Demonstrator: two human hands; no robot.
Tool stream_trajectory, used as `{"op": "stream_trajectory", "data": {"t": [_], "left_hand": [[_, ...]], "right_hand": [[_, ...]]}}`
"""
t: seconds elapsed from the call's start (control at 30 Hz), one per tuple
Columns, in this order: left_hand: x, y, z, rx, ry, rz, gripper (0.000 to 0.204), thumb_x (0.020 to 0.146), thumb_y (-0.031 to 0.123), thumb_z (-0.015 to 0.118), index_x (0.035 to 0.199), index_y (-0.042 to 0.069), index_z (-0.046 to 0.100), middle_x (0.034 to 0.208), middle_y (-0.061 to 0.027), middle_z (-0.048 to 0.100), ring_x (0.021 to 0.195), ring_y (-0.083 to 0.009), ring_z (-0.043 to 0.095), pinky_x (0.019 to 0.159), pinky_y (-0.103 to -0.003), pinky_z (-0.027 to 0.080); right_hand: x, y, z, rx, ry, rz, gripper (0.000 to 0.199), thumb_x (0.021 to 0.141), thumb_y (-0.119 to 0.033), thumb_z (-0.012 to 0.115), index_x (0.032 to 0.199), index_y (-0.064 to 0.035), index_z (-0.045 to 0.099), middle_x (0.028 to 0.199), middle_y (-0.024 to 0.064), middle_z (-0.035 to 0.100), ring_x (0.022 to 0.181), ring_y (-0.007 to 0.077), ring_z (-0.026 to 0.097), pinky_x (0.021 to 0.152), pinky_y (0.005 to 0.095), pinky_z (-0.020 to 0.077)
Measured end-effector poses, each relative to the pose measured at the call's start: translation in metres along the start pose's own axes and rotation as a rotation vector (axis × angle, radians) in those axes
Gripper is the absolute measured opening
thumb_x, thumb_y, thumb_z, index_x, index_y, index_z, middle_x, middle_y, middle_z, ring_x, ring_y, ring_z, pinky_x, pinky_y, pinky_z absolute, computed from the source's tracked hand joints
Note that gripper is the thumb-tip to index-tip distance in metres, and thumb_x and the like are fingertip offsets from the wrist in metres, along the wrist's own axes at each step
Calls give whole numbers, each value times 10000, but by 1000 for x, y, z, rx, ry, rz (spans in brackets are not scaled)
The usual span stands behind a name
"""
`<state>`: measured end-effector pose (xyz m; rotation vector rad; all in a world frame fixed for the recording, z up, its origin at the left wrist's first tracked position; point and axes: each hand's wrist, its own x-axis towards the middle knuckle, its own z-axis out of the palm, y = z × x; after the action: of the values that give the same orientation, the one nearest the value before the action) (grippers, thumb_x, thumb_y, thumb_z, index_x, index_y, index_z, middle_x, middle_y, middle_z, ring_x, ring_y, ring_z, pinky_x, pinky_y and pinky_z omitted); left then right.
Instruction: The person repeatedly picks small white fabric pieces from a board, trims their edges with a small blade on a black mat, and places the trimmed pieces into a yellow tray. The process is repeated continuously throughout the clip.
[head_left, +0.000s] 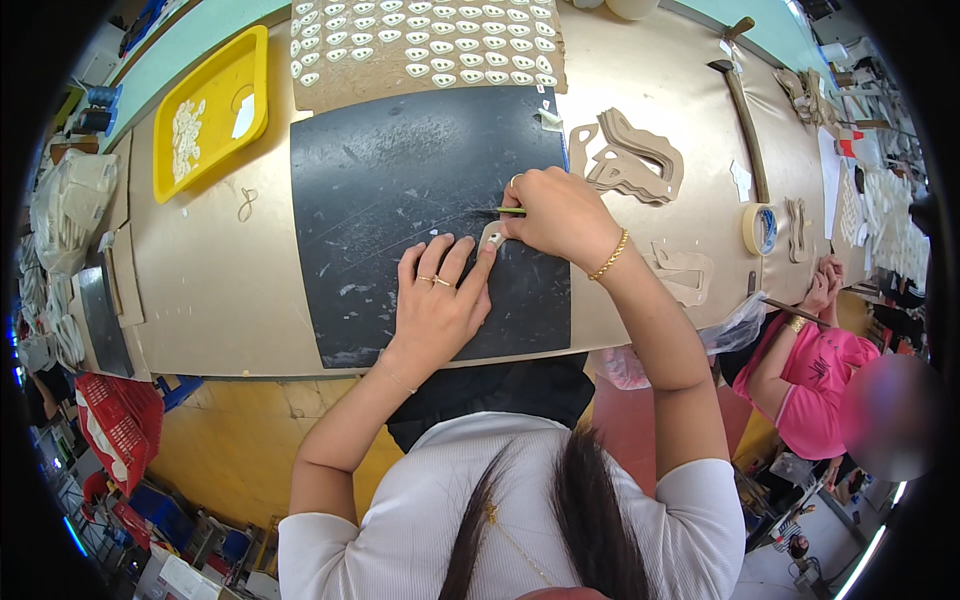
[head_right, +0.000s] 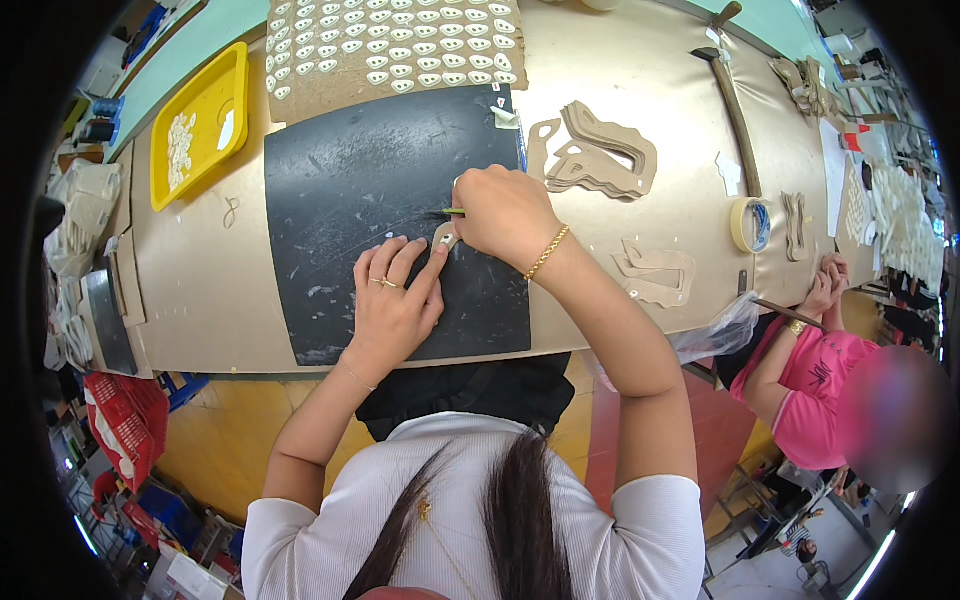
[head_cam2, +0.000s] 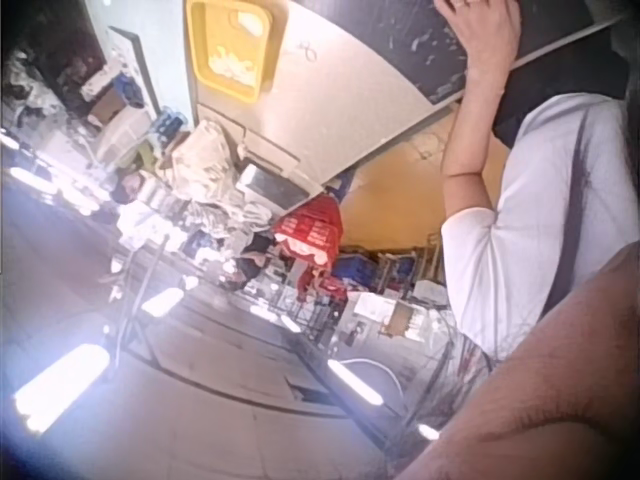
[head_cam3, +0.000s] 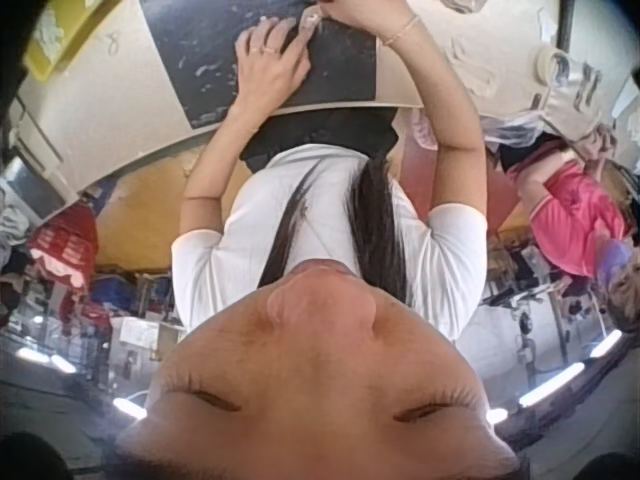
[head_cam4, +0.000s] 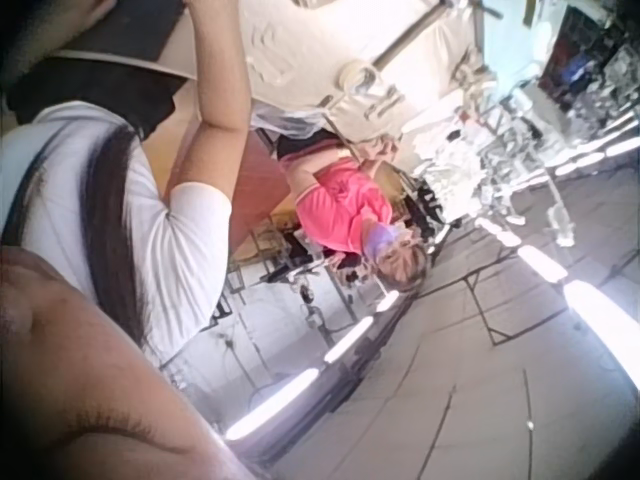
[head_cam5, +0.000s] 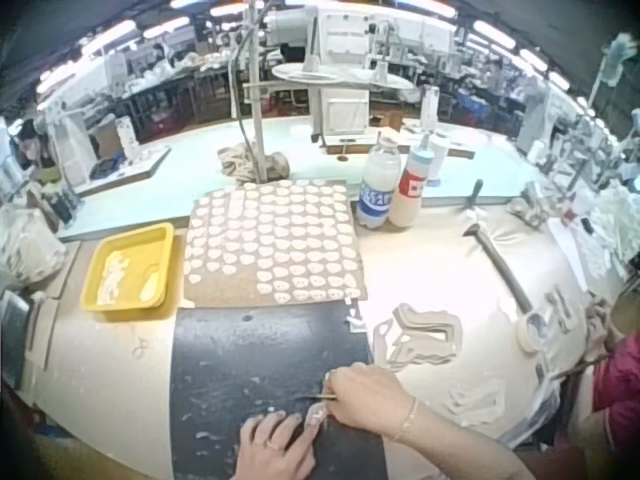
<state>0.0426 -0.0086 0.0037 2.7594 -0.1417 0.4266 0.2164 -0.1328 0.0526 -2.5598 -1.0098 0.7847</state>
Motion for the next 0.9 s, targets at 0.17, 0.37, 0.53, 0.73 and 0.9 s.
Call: {"op": "stream_trajectory", "data": {"t": [0.17, 0.37, 0.53, 0.73, 0.9], "left_hand": [[-1, 2, 1, 17, 3, -16, 511, 788, 124, 733, 1287, 59, 645, 1236, -95, 568, 1217, -285, 512, 1035, -486, 390], [3, 7, 4, 69, 15, -39, 495, 778, 99, 719, 1264, 39, 648, 1219, -98, 569, 1199, -281, 525, 1009, -475, 397], [5, 23, 5, 229, 0, -66, 504, 759, 124, 714, 1249, 30, 639, 1190, -90, 577, 1160, -273, 544, 963, -448, 409], [8, 23, 4, 246, -7, -63, 486, 761, 174, 705, 1224, 33, 656, 1159, -87, 577, 1136, -257, 550, 934, -444, 420], [2, 11, 4, 80, 46, -39, 492, 772, 92, 708, 1258, 35, 656, 1170, -94, 591, 1168, -269, 551, 973, -453, 407]], "right_hand": [[-3, 0, 1, 9, -4, -18, 146, 802, -148, 756, 912, -52, 761, 859, 176, 741, 855, 354, 732, 752, 445, 587], [-8, 0, 3, 5, 8, -46, 232, 834, -209, 781, 1003, -58, 732, 1007, 160, 705, 943, 348, 714, 812, 442, 574], [-8, 9, 10, 50, 88, -92, 272, 812, -236, 802, 1000, -58, 717, 1055, 149, 661, 957, 360, 694, 823, 444, 560], [-5, 16, 14, 203, 138, -56, 312, 736, -292, 861, 888, -58, 723, 944, 127, 683, 922, 334, 694, 789, 431, 547], [-6, 3, 12, 96, 130, 18, 310, 752, -297, 861, 899, -62, 724, 958, 108, 672, 926, 315, 692, 782, 418, 551]]}}
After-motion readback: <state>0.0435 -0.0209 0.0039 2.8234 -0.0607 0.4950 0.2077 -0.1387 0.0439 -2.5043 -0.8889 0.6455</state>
